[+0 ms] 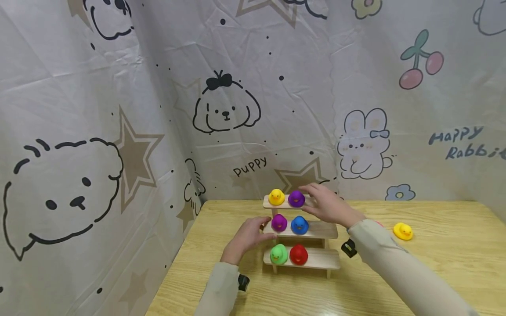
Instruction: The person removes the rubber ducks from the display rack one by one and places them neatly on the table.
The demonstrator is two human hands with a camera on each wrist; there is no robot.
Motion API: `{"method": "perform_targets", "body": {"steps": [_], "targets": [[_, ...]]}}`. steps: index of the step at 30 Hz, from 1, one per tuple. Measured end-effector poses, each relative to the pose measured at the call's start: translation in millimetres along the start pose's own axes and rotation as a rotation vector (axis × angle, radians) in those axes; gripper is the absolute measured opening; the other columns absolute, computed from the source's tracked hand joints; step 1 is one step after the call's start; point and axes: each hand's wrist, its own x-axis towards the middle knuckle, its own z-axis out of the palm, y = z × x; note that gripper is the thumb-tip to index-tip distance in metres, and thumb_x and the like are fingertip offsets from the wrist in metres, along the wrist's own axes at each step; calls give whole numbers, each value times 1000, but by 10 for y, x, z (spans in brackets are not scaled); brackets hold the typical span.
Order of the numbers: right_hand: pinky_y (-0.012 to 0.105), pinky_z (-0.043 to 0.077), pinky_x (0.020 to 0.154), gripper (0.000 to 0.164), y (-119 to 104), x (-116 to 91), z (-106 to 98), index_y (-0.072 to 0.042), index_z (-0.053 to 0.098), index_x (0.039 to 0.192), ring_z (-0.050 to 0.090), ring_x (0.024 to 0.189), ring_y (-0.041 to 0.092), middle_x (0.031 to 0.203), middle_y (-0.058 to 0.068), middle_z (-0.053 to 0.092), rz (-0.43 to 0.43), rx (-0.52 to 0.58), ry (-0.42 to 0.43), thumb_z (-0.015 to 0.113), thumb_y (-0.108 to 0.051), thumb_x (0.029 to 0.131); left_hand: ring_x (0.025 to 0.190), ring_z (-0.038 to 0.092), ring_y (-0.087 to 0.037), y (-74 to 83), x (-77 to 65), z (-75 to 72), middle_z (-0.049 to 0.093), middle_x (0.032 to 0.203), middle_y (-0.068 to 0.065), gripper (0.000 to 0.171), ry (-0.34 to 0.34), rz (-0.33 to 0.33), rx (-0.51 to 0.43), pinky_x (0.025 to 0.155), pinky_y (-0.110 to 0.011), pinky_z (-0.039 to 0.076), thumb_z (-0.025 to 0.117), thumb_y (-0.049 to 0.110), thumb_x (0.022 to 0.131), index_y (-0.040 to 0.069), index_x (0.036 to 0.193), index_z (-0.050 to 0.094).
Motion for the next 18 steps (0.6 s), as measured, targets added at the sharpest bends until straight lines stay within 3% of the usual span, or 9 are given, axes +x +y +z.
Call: {"method": "perform_targets", "body": {"steps": [18], "targets": [[43,49,84,52,-43,106,87,-2,57,126,57,98,29,113,12,60,39,-12,-38,76,-23,82,101,59,-20,-18,15,20,62,120,-8,59,-3,-18,10,87,-35,49,68,43,85,7,131,56]]}}
